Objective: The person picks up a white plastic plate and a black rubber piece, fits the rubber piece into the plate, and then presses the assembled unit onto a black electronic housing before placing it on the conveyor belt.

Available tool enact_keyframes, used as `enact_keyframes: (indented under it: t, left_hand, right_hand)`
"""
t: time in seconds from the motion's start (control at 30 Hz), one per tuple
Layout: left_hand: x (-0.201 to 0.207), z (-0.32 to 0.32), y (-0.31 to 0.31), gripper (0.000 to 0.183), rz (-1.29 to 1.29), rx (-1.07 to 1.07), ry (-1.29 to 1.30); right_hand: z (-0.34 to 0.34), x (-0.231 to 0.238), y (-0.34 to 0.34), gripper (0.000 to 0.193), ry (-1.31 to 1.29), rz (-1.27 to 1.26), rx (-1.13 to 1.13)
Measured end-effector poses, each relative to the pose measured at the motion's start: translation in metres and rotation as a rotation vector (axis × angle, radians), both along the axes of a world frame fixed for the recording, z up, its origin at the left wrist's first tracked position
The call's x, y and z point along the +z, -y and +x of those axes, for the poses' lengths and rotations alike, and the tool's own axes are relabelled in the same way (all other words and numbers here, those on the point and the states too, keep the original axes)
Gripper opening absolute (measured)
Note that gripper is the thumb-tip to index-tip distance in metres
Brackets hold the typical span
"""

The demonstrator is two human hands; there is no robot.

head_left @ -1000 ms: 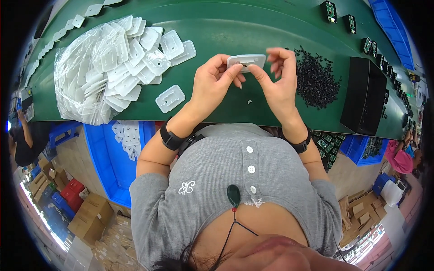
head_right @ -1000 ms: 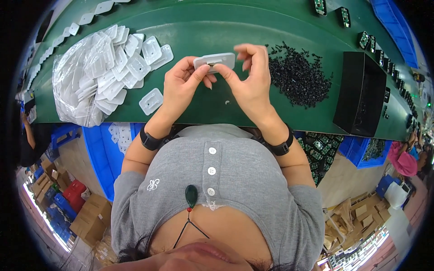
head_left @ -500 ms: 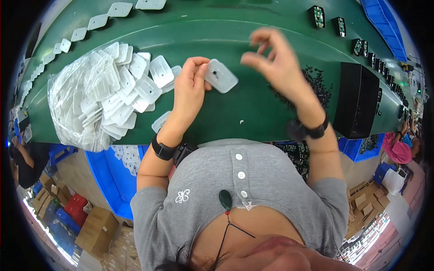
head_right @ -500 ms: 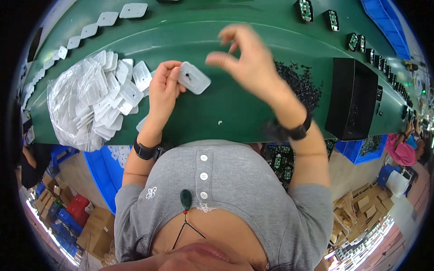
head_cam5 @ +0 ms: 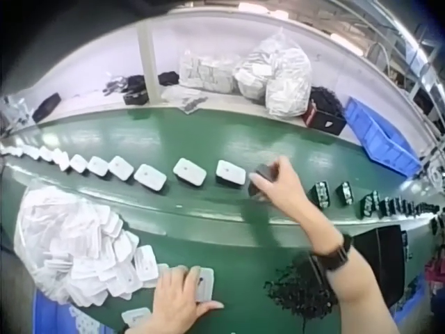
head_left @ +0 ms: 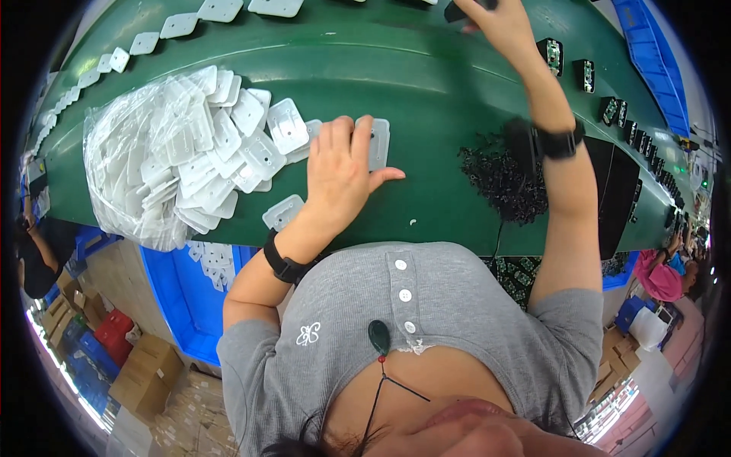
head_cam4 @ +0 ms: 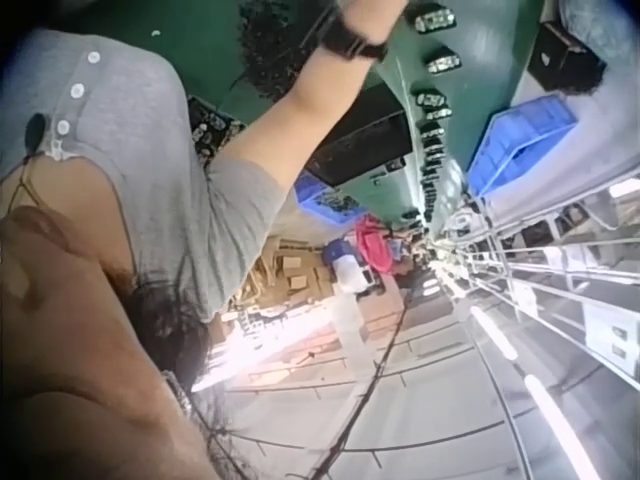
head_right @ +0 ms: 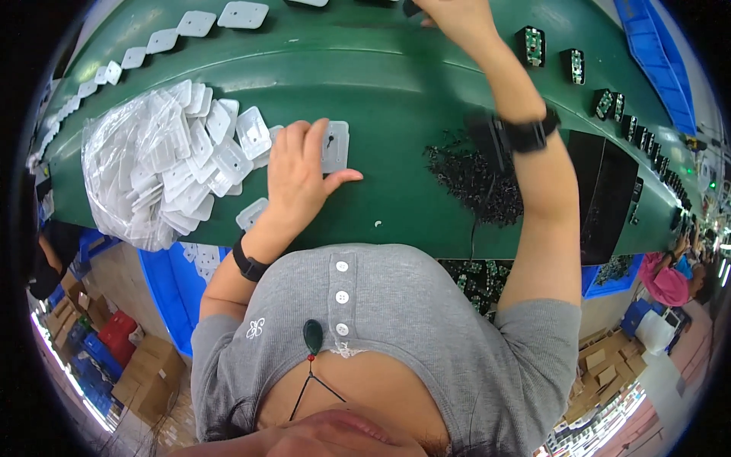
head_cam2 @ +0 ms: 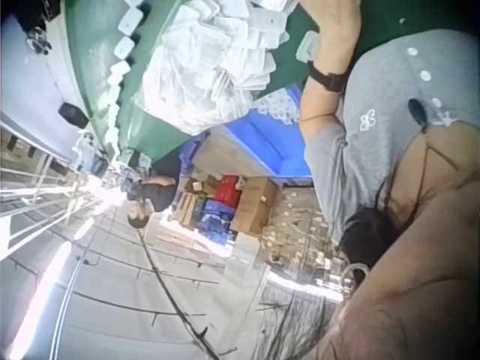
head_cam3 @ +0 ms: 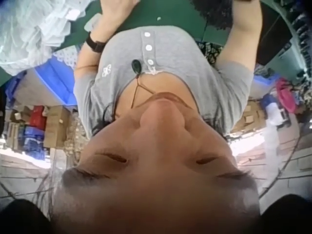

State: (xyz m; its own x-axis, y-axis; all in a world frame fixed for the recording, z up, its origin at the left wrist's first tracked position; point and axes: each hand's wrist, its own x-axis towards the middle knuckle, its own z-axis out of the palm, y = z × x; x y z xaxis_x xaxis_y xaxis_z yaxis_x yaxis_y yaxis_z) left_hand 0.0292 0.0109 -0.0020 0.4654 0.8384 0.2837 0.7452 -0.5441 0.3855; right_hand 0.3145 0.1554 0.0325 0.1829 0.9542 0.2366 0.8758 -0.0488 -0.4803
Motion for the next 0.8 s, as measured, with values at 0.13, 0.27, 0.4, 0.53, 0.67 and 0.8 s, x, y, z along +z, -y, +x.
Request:
enact_keyframes:
  t: [0.13,0.27,0.4,0.53,0.67,0.8]
  left_hand:
    - [-0.011,0.001,0.001,0.064,0.0,-0.038,0.027]
    - [-0.015,0.001,-0.004,0.053,0.011,-0.121,0.17]
    - [-0.012,-0.003,-0.006,0.051,0.041,-0.192,0.165]
    - [-0.011,-0.007,-0.007,0.052,0.018,-0.201,0.162]
    - [-0.013,-0.015,-0.004,0.056,-0.064,-0.187,0.401]
    - [-0.012,-0.021,-0.001,0.055,-0.124,-0.239,0.451]
  right_hand:
    - [-0.023,-0.015,0.095,0.042,-0.825,0.061,0.114]
    - [-0.011,-0.025,0.147,0.043,-0.652,0.143,-0.046]
    - [-0.013,-0.012,0.171,0.033,-0.039,0.046,-0.147]
    - [-0.024,-0.004,0.174,0.036,-0.111,0.182,0.098]
    - [-0.07,0.003,0.176,0.041,-0.221,0.176,0.465]
    - [-0.093,-0.011,0.17,0.04,-0.239,0.096,0.585]
